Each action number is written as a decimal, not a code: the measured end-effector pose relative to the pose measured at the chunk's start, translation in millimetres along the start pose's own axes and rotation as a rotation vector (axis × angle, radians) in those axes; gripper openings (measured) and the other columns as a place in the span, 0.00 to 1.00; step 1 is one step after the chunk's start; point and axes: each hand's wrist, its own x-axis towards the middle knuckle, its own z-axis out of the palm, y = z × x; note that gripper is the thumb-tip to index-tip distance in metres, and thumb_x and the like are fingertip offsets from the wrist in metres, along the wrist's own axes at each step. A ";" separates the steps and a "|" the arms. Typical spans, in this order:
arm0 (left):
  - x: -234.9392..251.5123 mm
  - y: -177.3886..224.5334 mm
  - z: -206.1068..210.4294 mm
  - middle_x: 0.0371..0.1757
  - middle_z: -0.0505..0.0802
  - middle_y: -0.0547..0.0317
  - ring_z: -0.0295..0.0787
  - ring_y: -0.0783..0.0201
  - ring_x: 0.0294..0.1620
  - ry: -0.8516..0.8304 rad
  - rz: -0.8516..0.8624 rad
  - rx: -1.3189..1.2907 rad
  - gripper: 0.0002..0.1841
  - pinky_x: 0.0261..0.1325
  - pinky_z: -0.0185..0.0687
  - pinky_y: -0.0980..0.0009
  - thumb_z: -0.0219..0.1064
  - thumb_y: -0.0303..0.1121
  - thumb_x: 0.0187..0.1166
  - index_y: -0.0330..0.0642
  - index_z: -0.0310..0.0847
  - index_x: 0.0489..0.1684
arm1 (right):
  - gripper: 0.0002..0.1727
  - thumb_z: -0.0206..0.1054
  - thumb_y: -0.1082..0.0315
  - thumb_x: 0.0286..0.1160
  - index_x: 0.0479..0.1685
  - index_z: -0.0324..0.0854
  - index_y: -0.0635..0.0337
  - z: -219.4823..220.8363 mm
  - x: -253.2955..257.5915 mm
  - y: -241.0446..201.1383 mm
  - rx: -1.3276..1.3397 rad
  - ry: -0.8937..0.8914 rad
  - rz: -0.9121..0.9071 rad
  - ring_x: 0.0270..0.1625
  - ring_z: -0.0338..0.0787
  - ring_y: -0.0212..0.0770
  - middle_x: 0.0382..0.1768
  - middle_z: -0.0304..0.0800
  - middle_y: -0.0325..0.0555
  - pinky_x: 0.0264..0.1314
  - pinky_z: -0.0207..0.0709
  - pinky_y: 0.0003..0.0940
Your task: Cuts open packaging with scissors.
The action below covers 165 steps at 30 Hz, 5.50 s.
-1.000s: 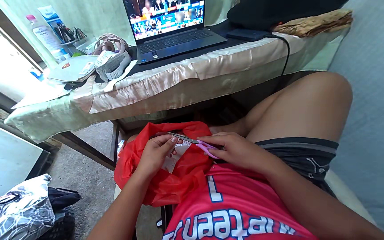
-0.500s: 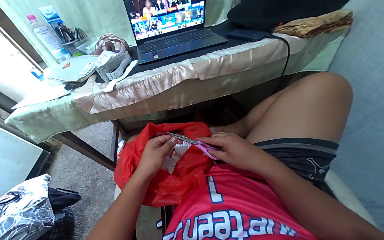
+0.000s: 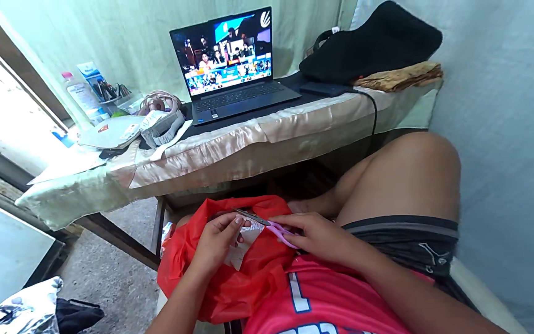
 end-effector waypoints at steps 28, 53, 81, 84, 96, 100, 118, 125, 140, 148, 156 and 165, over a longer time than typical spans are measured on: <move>-91.0 89.9 -27.0 0.48 0.94 0.54 0.85 0.72 0.24 0.063 0.775 -0.310 0.10 0.24 0.82 0.79 0.61 0.31 0.87 0.45 0.90 0.50 | 0.23 0.69 0.60 0.81 0.76 0.82 0.47 8.6 0.0 -4.2 0.239 0.123 -0.029 0.45 0.90 0.25 0.48 0.93 0.36 0.51 0.85 0.23; -4.5 -2.5 -14.2 0.40 0.95 0.53 0.92 0.64 0.35 0.105 0.319 -0.041 0.15 0.43 0.91 0.66 0.50 0.22 0.81 0.34 0.87 0.42 | 0.24 0.69 0.60 0.81 0.76 0.81 0.43 11.6 -0.2 -6.9 0.255 -0.008 0.037 0.48 0.91 0.26 0.51 0.93 0.34 0.55 0.86 0.26; -0.4 0.7 -11.3 0.33 0.87 0.59 0.76 0.71 0.22 0.191 0.124 -0.134 0.28 0.24 0.72 0.77 0.57 0.27 0.85 0.36 0.61 0.87 | 0.23 0.68 0.58 0.82 0.76 0.81 0.42 12.6 1.0 -3.0 0.219 0.001 0.032 0.48 0.90 0.26 0.51 0.93 0.33 0.55 0.85 0.25; -0.9 3.7 -13.7 0.40 0.91 0.53 0.79 0.69 0.25 0.158 0.022 -0.144 0.27 0.26 0.76 0.74 0.60 0.28 0.86 0.36 0.66 0.85 | 0.23 0.68 0.58 0.82 0.76 0.81 0.42 12.6 1.0 -2.4 0.227 0.000 0.028 0.47 0.90 0.25 0.50 0.93 0.33 0.54 0.85 0.24; -80.6 80.0 -33.8 0.35 0.94 0.55 0.93 0.64 0.28 -0.365 0.326 -0.477 0.08 0.32 0.92 0.69 0.68 0.35 0.84 0.44 0.86 0.52 | 0.24 0.70 0.59 0.80 0.76 0.82 0.44 12.0 -0.8 -6.6 0.275 0.161 0.014 0.46 0.90 0.25 0.51 0.93 0.34 0.49 0.85 0.22; -67.8 68.3 -30.7 0.43 0.95 0.47 0.93 0.63 0.27 -0.267 0.200 -0.347 0.08 0.28 0.90 0.70 0.63 0.37 0.87 0.44 0.83 0.51 | 0.24 0.70 0.59 0.80 0.76 0.82 0.44 14.5 -1.0 -6.2 0.295 0.160 0.003 0.46 0.90 0.25 0.51 0.93 0.34 0.49 0.86 0.23; -10.6 14.9 -8.2 0.45 0.95 0.48 0.91 0.64 0.29 -0.135 -0.196 -0.126 0.15 0.35 0.89 0.69 0.56 0.32 0.91 0.35 0.84 0.63 | 0.23 0.69 0.60 0.81 0.76 0.82 0.45 13.1 0.2 -4.4 0.328 0.131 0.006 0.46 0.90 0.25 0.50 0.93 0.33 0.49 0.86 0.22; -9.1 12.4 -11.4 0.43 0.92 0.52 0.84 0.67 0.26 -0.106 -0.155 -0.103 0.16 0.29 0.84 0.73 0.58 0.32 0.90 0.40 0.84 0.69 | 0.24 0.70 0.58 0.81 0.76 0.82 0.45 11.7 0.1 -6.3 0.319 0.126 0.019 0.45 0.90 0.25 0.50 0.93 0.33 0.50 0.86 0.23; -10.3 15.3 -9.1 0.44 0.95 0.48 0.88 0.66 0.25 -0.062 -0.127 -0.120 0.14 0.30 0.87 0.72 0.59 0.31 0.90 0.33 0.85 0.61 | 0.24 0.71 0.57 0.80 0.76 0.82 0.44 11.8 0.9 -5.5 0.320 0.113 0.019 0.45 0.91 0.26 0.50 0.93 0.33 0.50 0.86 0.23; -10.0 14.6 -9.2 0.43 0.95 0.49 0.87 0.67 0.25 -0.074 -0.151 -0.088 0.15 0.31 0.86 0.73 0.57 0.33 0.92 0.33 0.84 0.61 | 0.23 0.70 0.59 0.80 0.75 0.83 0.44 2.7 -1.4 -10.9 0.269 0.091 0.012 0.45 0.90 0.25 0.49 0.93 0.33 0.50 0.85 0.23; -11.8 4.7 1.0 0.80 0.81 0.45 0.79 0.48 0.79 -0.275 0.166 -0.091 0.16 0.76 0.81 0.49 0.59 0.35 0.89 0.33 0.89 0.55 | 0.21 0.74 0.53 0.75 0.60 0.76 0.52 12.1 -3.6 -33.3 0.129 0.095 0.047 0.37 0.92 0.29 0.37 0.92 0.33 0.44 0.90 0.31; -18.0 -0.8 29.7 0.44 0.92 0.54 0.90 0.65 0.41 -0.057 0.193 -0.098 0.13 0.48 0.90 0.68 0.55 0.31 0.92 0.33 0.85 0.54 | 0.14 0.67 0.47 0.77 0.43 0.82 0.46 28.1 6.8 -55.3 -0.041 -0.041 0.099 0.34 0.85 0.34 0.30 0.85 0.34 0.37 0.81 0.41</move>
